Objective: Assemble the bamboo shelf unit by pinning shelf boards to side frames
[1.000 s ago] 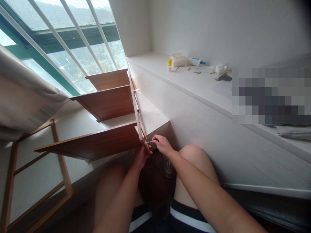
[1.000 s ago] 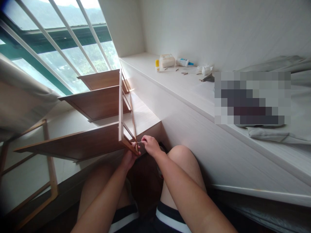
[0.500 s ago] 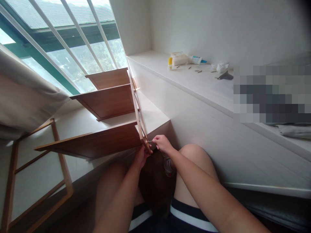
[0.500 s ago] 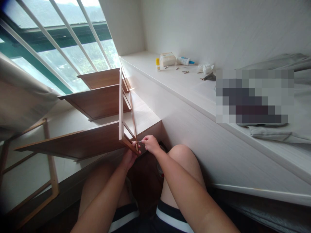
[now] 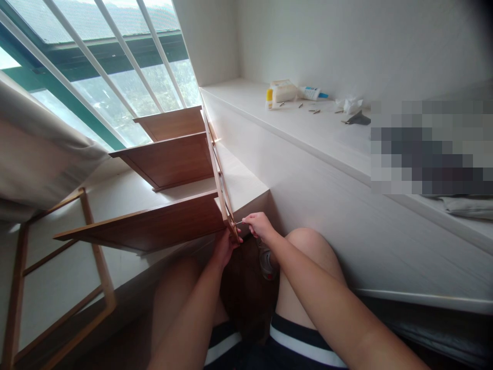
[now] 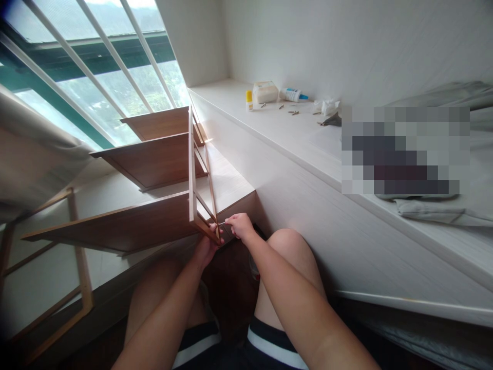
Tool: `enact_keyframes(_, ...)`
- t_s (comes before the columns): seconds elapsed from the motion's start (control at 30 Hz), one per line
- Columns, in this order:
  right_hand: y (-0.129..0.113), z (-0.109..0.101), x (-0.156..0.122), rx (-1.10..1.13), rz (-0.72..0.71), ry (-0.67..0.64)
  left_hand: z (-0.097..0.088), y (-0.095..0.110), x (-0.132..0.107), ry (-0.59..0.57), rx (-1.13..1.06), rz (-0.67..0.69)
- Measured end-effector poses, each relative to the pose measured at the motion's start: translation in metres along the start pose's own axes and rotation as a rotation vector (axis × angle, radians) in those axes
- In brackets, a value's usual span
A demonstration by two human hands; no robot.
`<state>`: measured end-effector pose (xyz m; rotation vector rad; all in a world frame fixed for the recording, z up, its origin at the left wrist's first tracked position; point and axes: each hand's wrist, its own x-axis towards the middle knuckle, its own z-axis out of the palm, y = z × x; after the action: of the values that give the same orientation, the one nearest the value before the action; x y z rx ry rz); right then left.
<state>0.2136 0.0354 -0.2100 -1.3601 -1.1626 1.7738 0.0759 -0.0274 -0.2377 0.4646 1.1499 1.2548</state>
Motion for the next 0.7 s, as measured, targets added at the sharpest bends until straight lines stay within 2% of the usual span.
enact_keyframes(0.47,-0.012,-0.009,0.001,0.054,0.212,-0.067,-0.003,-0.002,0.001,-0.017,-0.007,0.007)
enact_keyframes(0.7,-0.015,-0.014,0.005,0.041,0.130,0.031,-0.004,-0.004,0.002,-0.020,-0.011,0.009)
